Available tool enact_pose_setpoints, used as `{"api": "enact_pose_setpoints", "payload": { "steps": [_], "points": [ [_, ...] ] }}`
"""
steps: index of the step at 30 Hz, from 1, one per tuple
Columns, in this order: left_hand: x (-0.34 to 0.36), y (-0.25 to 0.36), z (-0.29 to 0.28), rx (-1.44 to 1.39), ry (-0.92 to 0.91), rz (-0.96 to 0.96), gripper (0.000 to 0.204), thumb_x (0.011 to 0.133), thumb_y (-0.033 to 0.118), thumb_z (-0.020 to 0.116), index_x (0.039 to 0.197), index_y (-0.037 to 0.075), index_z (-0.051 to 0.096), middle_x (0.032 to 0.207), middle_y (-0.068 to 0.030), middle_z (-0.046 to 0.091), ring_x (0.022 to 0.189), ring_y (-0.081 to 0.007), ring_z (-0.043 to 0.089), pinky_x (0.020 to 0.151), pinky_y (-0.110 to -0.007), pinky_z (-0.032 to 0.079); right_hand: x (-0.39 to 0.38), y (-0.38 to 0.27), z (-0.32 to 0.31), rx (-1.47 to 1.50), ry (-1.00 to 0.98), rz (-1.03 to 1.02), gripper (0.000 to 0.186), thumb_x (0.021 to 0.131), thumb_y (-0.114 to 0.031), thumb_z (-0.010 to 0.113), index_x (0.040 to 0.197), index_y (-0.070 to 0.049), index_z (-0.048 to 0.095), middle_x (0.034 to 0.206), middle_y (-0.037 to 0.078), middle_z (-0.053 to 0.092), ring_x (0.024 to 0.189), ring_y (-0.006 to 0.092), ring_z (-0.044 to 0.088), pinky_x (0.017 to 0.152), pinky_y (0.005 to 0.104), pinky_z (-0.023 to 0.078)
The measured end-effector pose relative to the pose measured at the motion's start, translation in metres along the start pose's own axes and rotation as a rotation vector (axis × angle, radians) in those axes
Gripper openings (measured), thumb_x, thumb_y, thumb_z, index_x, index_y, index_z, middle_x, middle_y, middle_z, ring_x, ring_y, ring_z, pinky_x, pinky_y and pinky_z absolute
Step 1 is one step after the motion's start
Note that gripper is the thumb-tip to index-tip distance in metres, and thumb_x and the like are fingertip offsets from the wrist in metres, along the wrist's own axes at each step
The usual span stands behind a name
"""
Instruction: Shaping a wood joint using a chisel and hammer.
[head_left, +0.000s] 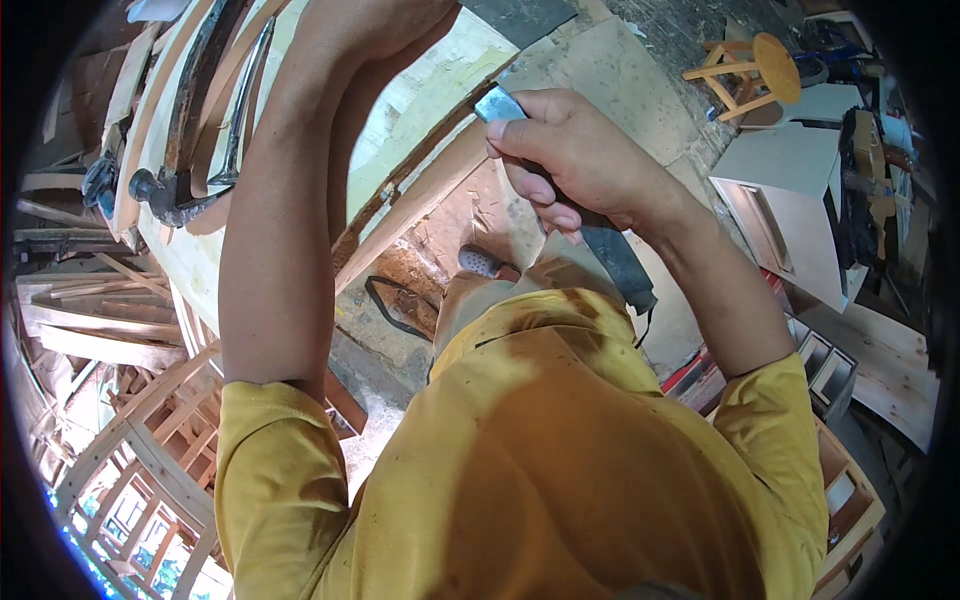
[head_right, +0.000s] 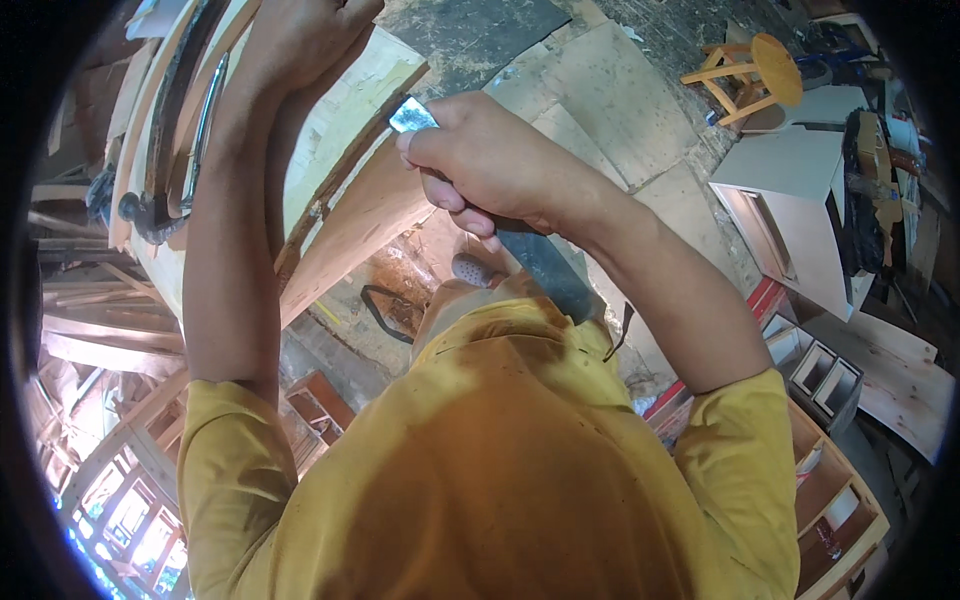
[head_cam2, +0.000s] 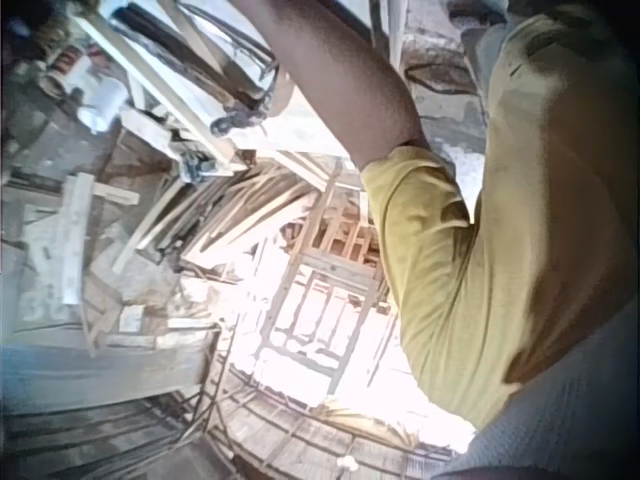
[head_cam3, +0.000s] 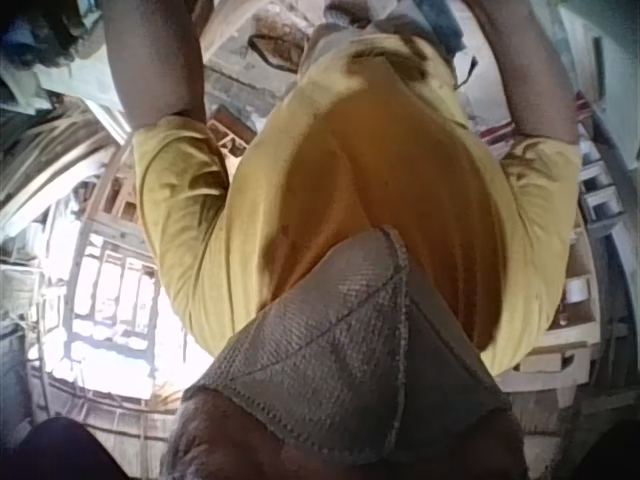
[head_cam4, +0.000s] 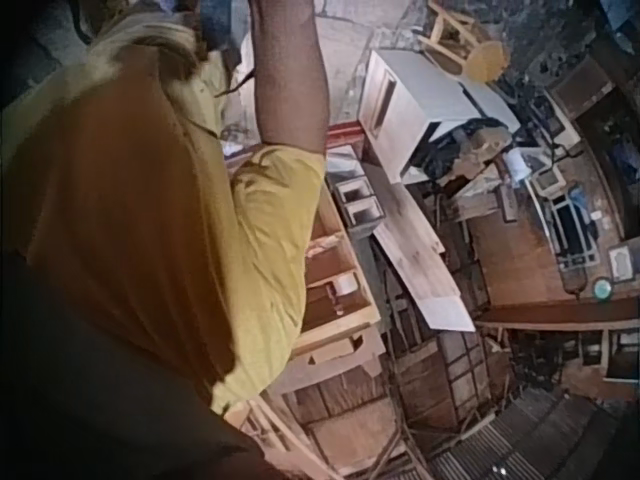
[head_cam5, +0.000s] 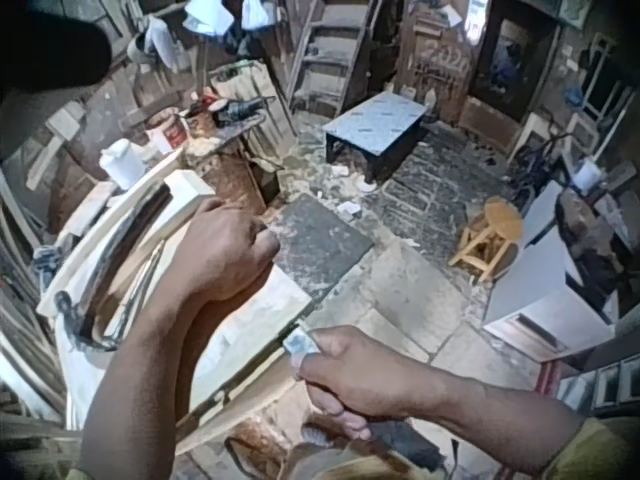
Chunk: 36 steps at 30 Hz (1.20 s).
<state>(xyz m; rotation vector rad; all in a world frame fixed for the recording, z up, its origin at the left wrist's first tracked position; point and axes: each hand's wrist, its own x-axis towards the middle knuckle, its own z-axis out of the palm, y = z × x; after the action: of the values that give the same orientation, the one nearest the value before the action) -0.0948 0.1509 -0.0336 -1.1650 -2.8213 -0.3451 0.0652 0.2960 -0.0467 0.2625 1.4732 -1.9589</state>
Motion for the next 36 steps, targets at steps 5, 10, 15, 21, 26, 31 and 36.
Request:
{"api": "enact_pose_setpoints", "payload": {
  "steps": [5, 10, 15, 21, 26, 31, 36],
  "points": [
    [-0.001, 0.004, -0.004, -0.049, 0.095, 0.032, 0.033, 0.078, 0.024, 0.049, 0.064, -0.003, 0.062, 0.067, -0.0246, 0.06, 0.074, -0.0406, 0.058, 0.088, -0.046, 0.042, -0.019, -0.005, -0.022, 0.374, -0.155, -0.015, 0.02, 0.095, -0.021, 0.05, 0.089, -0.002, 0.05, 0.054, 0.002, 0.046, 0.031, 0.0081, 0.039, 0.026, 0.024, 0.034],
    [-0.013, 0.011, -0.011, -0.106, 0.046, -0.03, 0.025, 0.082, 0.022, 0.057, 0.075, -0.002, 0.065, 0.08, -0.0218, 0.062, 0.08, -0.0379, 0.059, 0.079, -0.042, 0.048, -0.044, 0.01, -0.036, 0.482, -0.073, -0.309, 0.017, 0.096, -0.018, 0.051, 0.095, -0.003, 0.044, 0.059, 0.004, 0.048, 0.031, 0.0096, 0.042, 0.027, 0.0247, 0.037],
    [-0.11, 0.023, -0.035, -0.159, 0.163, 0.035, 0.033, 0.08, 0.019, 0.071, 0.111, 0.009, 0.067, 0.118, -0.0139, 0.062, 0.111, -0.0312, 0.059, 0.092, -0.038, 0.048, -0.067, 0.064, -0.01, 0.433, 0.059, -0.153, 0.016, 0.099, -0.022, 0.045, 0.097, -0.006, 0.042, 0.058, 0.004, 0.045, 0.033, 0.0137, 0.045, 0.03, 0.025, 0.04],
    [-0.282, 0.053, -0.036, 0.118, 0.331, -0.501, 0.037, 0.078, 0.021, 0.074, 0.111, 0.007, 0.066, 0.122, -0.0136, 0.058, 0.118, -0.0354, 0.051, 0.101, -0.044, 0.038, -0.088, 0.07, -0.018, 0.39, -0.026, -0.099, 0.021, 0.098, -0.022, 0.047, 0.104, -0.002, 0.047, 0.062, 0.009, 0.05, 0.043, 0.0156, 0.051, 0.041, 0.0258, 0.045],
    [-0.331, 0.053, 0.0, 0.098, 0.572, -0.902, 0.047, 0.078, 0.018, 0.075, 0.121, 0.006, 0.06, 0.132, -0.0178, 0.05, 0.123, -0.037, 0.046, 0.105, -0.045, 0.036, -0.071, 0.038, -0.011, 0.069, -0.083, -0.052, 0.015, 0.097, -0.015, 0.046, 0.102, -0.002, 0.051, 0.07, 0.01, 0.06, 0.049, 0.0139, 0.055, 0.047, 0.0245, 0.045],
    [-0.327, 0.065, 0.019, -0.803, 1.057, -1.083, 0.074, 0.08, 0.014, 0.073, 0.139, -0.004, 0.033, 0.136, -0.0184, 0.043, 0.12, -0.028, 0.05, 0.104, -0.039, 0.038, -0.062, 0.031, 0.03, -0.206, -0.146, -0.022, 0.011, 0.097, -0.012, 0.046, 0.101, -0.003, 0.051, 0.069, 0.009, 0.059, 0.052, 0.0123, 0.054, 0.049, 0.0236, 0.044],
    [-0.325, 0.063, 0.029, -1.288, 1.229, -0.955, 0.064, 0.079, 0.006, 0.068, 0.135, -0.003, 0.038, 0.123, -0.0124, 0.056, 0.117, -0.018, 0.051, 0.104, -0.032, 0.034, -0.048, 0.022, 0.061, -1.026, -0.153, -0.36, 0.007, 0.095, -0.009, 0.051, 0.098, -0.003, 0.052, 0.07, 0.008, 0.059, 0.055, 0.0189, 0.059, 0.051, 0.0327, 0.044]
  ]
}}
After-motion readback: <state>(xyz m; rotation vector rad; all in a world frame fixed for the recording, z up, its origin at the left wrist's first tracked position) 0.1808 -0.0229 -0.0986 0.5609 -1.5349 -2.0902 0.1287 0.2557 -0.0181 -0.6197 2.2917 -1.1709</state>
